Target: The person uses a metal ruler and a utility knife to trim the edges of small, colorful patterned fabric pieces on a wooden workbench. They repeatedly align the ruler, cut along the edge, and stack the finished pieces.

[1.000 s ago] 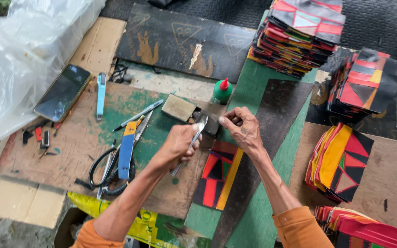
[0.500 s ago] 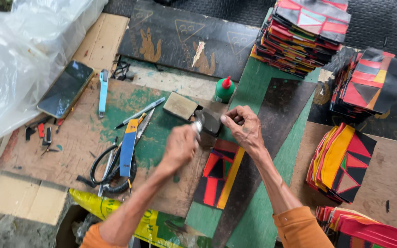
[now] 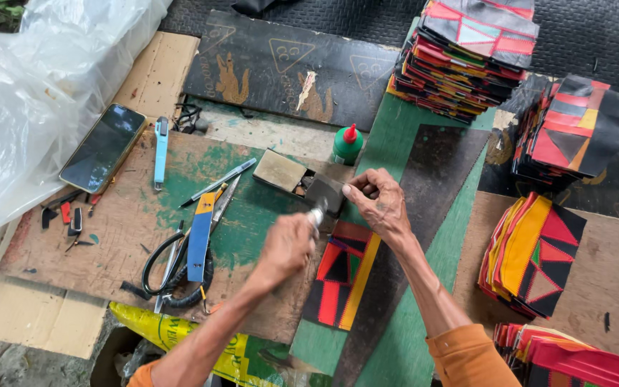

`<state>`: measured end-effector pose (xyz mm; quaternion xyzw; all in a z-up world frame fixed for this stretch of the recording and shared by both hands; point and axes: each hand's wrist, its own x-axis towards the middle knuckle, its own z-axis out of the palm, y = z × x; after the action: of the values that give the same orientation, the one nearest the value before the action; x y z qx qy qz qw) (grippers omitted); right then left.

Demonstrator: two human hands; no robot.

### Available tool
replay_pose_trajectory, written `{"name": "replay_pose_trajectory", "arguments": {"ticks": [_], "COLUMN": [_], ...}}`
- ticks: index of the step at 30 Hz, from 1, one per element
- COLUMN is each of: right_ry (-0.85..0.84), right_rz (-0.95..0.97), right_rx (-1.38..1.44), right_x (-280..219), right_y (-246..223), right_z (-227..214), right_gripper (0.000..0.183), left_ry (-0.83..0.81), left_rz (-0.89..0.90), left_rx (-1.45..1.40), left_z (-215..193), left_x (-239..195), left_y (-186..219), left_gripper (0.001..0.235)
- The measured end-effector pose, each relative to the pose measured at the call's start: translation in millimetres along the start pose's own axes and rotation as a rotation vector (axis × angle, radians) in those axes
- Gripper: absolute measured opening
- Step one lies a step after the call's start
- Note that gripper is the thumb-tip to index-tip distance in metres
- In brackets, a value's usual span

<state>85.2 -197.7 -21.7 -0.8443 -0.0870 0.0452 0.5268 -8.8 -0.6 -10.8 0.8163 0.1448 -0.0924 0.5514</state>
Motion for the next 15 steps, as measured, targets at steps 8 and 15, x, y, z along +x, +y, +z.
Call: {"name": "replay_pose_trajectory", "arguments": {"ticks": [8,15], "right_ry": [0.013,0.025], "right_rz": [-0.058,-0.038], "right_rx": [-0.026,0.003], "right_x": [3.1,2.0], "right_y": [1.4,2.1], "right_z": [0.0,1.1], "right_gripper": [0.020,0.021], "left_ry": [0.110,0.130], "left_rz": [0.174,0.318], "left_rx": [0.128,0.129], "left_z": [0.2,5.3], "left_x": [4.0,8.9], "left_y": [-3.5,-23.7], "left_gripper": [0.046,0.045]}}
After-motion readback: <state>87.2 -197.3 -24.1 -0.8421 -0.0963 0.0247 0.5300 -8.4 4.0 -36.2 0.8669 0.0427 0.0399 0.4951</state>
